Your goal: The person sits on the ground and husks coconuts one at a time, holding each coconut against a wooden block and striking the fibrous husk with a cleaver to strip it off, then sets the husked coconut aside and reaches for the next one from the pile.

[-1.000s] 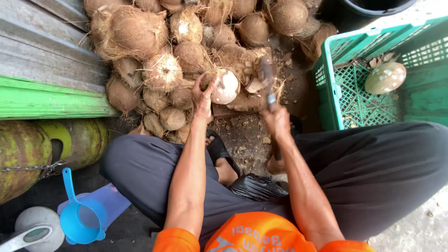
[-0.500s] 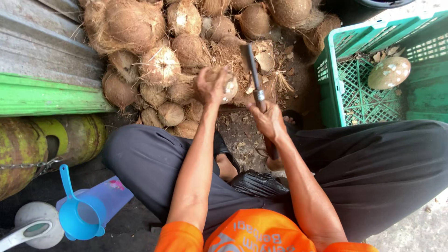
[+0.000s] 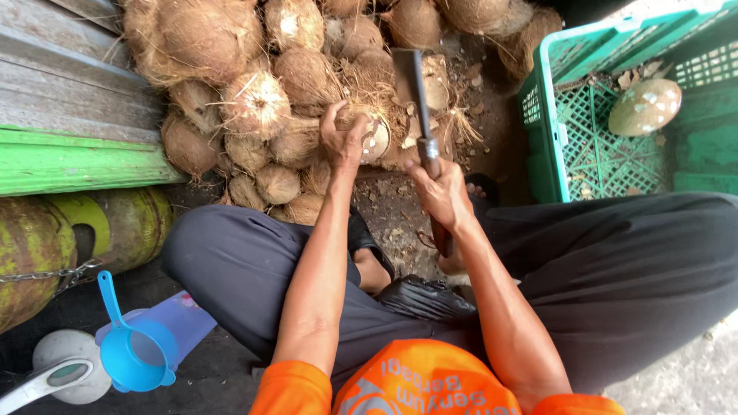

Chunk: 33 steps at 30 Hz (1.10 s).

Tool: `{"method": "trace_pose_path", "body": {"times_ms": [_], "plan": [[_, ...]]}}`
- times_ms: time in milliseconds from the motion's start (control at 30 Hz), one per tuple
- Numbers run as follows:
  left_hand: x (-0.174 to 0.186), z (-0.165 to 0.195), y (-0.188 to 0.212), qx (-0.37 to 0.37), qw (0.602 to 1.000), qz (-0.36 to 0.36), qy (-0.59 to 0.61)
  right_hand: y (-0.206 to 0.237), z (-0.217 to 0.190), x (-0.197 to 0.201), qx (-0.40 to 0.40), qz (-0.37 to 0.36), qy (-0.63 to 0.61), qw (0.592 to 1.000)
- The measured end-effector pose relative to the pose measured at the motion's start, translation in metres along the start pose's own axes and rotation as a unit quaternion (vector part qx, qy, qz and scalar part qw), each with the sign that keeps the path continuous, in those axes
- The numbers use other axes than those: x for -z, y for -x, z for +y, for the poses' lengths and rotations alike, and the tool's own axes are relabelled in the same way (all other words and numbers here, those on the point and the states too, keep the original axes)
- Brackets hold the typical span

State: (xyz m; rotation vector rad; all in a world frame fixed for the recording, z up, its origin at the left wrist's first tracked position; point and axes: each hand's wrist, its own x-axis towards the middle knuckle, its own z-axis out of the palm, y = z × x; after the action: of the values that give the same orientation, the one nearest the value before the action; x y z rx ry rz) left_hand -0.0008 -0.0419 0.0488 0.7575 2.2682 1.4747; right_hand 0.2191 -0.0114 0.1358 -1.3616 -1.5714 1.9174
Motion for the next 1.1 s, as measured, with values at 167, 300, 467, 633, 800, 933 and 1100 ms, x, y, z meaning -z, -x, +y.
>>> {"method": "trace_pose_path", "body": {"times_ms": [167,300,467,633,800,933,1100], "plan": [[-0.006,-0.006,-0.014,0.081,0.997,0.018,0.007,-0.001,-0.008,-0.012,-0.025,-0.019,0.050,0.998],[0.000,-0.003,-0.015,0.005,0.999,0.001,0.042,0.009,-0.021,-0.016,-0.034,-0.012,0.117,0.992],[-0.001,-0.001,-0.016,0.033,0.999,0.016,-0.021,0.009,-0.027,-0.017,0.043,0.026,-0.038,0.998],[-0.005,-0.010,-0.018,-0.007,0.996,-0.026,-0.085,-0.001,-0.013,-0.021,0.047,0.001,0.222,0.974],[-0.007,-0.012,-0.015,0.043,0.997,0.016,-0.055,0.003,-0.007,-0.023,0.043,0.030,0.024,0.998],[-0.008,-0.007,-0.015,-0.008,0.995,0.020,-0.099,0.000,-0.015,-0.024,0.042,0.027,0.098,0.994],[-0.007,-0.002,-0.015,0.139,0.990,-0.017,-0.009,0.002,-0.018,-0.024,0.074,0.000,0.125,0.989]]}}
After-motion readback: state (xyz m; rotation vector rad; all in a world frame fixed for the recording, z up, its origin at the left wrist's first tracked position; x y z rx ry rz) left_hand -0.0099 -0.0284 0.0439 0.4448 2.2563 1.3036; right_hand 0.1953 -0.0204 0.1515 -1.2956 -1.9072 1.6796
